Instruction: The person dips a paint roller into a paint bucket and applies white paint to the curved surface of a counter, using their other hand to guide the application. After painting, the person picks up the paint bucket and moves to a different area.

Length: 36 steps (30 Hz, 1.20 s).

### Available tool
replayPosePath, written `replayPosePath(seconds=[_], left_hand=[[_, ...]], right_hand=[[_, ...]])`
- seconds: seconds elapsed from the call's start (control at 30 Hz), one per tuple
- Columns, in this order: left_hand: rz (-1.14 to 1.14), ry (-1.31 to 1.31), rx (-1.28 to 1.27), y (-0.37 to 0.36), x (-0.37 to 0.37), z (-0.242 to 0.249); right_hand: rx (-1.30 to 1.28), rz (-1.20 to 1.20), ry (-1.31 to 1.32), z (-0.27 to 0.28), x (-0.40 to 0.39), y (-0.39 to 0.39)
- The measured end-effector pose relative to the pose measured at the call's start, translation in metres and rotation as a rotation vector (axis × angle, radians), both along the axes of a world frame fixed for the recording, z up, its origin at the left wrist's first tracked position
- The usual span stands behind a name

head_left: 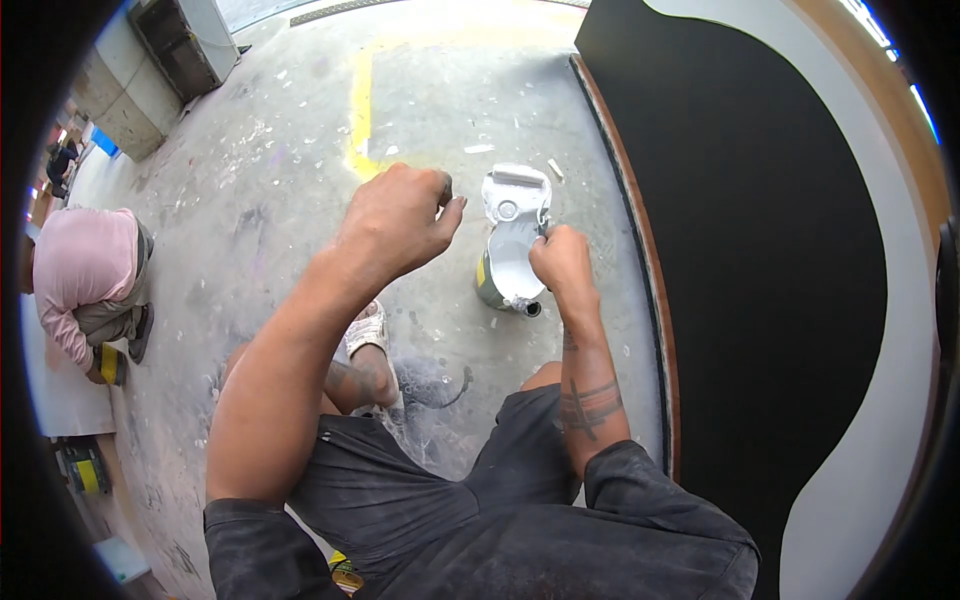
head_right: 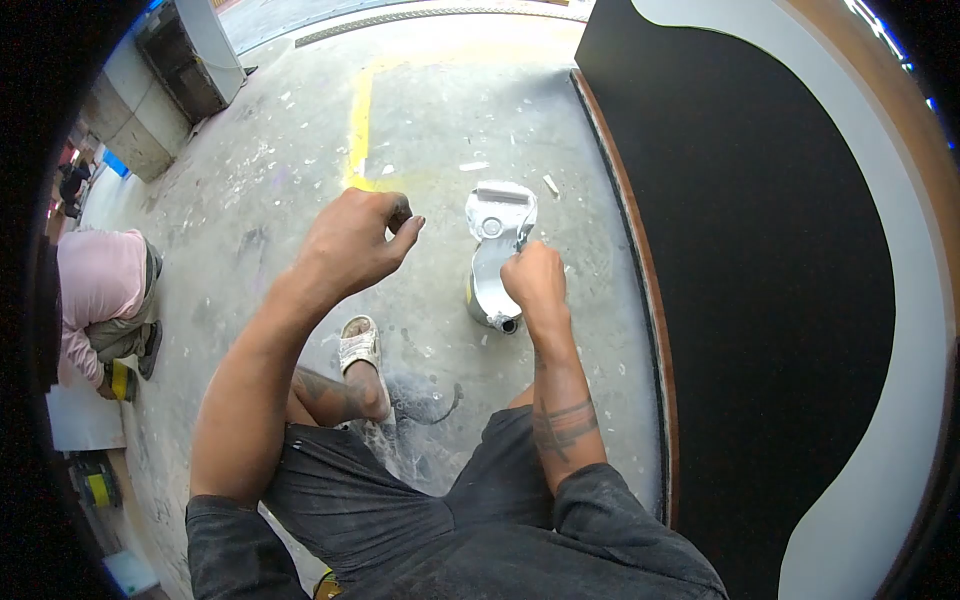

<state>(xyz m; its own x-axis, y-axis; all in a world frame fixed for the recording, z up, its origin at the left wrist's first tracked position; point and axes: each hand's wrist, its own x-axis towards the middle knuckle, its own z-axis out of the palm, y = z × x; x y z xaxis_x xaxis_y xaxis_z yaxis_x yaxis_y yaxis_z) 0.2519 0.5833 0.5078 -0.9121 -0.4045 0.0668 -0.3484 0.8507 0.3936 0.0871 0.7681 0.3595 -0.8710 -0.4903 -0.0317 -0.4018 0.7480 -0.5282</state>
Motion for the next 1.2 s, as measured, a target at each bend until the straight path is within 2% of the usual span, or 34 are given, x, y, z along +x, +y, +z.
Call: replayPosePath(seconds=[0.17, 0.57, 0.83, 1.1, 1.2], left_hand=[[0.001, -0.005, -0.029, -0.004, -0.001, -0.004], [0.0, -0.017, -0.013, 0.002, -0.002, 0.001], [-0.005, -0.005, -0.023, -0.003, 0.0, -0.002], [-0.008, -0.008, -0.024, -0.001, -0.002, -0.002], [-0.015, 0.005, -0.028, 0.0, -0.001, -0.002]], right_hand=[[0.029, 0.045, 0.037, -0.01, 0.008, 0.014], [0.015, 0.031, 0.047, 0.017, 0.019, 0.023], [0.036, 0.077, 0.043, -0.02, -0.001, 0.017], [0.033, 0.028, 0.013, 0.019, 0.021, 0.03], [-0.004, 0.026, 0.055, 0.013, 0.01, 0.018]])
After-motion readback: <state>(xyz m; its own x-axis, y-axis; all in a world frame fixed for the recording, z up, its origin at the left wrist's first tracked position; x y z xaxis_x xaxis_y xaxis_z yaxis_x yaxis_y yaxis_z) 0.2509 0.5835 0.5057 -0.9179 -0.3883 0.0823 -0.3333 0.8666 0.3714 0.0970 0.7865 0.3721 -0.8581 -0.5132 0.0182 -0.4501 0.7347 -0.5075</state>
